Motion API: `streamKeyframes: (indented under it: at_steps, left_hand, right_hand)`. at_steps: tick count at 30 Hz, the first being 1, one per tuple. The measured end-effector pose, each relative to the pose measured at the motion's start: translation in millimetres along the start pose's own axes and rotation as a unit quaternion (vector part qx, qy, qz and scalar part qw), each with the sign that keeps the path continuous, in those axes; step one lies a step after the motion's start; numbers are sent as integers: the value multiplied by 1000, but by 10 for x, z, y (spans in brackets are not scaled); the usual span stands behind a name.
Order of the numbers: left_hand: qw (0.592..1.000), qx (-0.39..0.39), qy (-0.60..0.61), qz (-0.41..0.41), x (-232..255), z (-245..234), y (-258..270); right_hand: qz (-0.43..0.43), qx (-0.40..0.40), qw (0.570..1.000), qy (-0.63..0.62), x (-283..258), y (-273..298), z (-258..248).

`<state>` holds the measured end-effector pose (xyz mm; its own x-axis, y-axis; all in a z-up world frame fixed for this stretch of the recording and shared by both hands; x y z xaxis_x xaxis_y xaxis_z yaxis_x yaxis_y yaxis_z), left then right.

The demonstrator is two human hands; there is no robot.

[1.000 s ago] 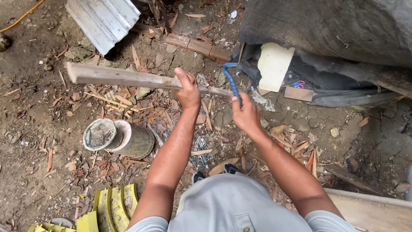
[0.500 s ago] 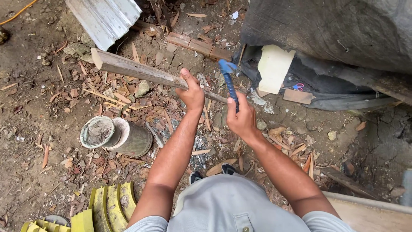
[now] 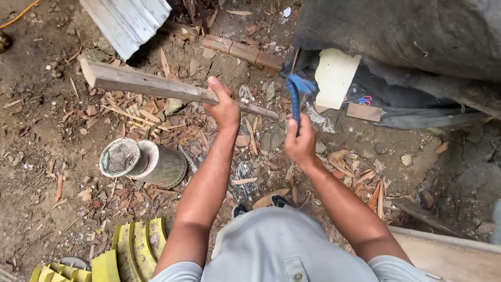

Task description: Using a pry bar to remove wooden planks from a structure and moving corrugated metal sheets in an outdoor scrap area.

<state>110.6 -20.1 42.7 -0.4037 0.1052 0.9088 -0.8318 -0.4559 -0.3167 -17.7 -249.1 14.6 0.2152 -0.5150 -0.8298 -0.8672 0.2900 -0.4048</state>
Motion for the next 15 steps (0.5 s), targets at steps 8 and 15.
streamKeyframes:
  at_steps: [8,15]
  left_hand:
    - [999,-11,-45,-26,-55,-39,67]
    - [991,-20,129,-22,169,28,-49]
  right_hand:
    - [132,-141,969,157,391,94,326]
    - [335,-83,902,-259,1167,129,484]
Point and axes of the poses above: each hand's wrist, its own y-axis away from the middle knuckle, its own z-axis out of the palm, x = y × z, the point moved 8 cm from there along -y, towards the middle knuckle, and after that the axes turned 3 degrees about -y, right-handed, at the moved point
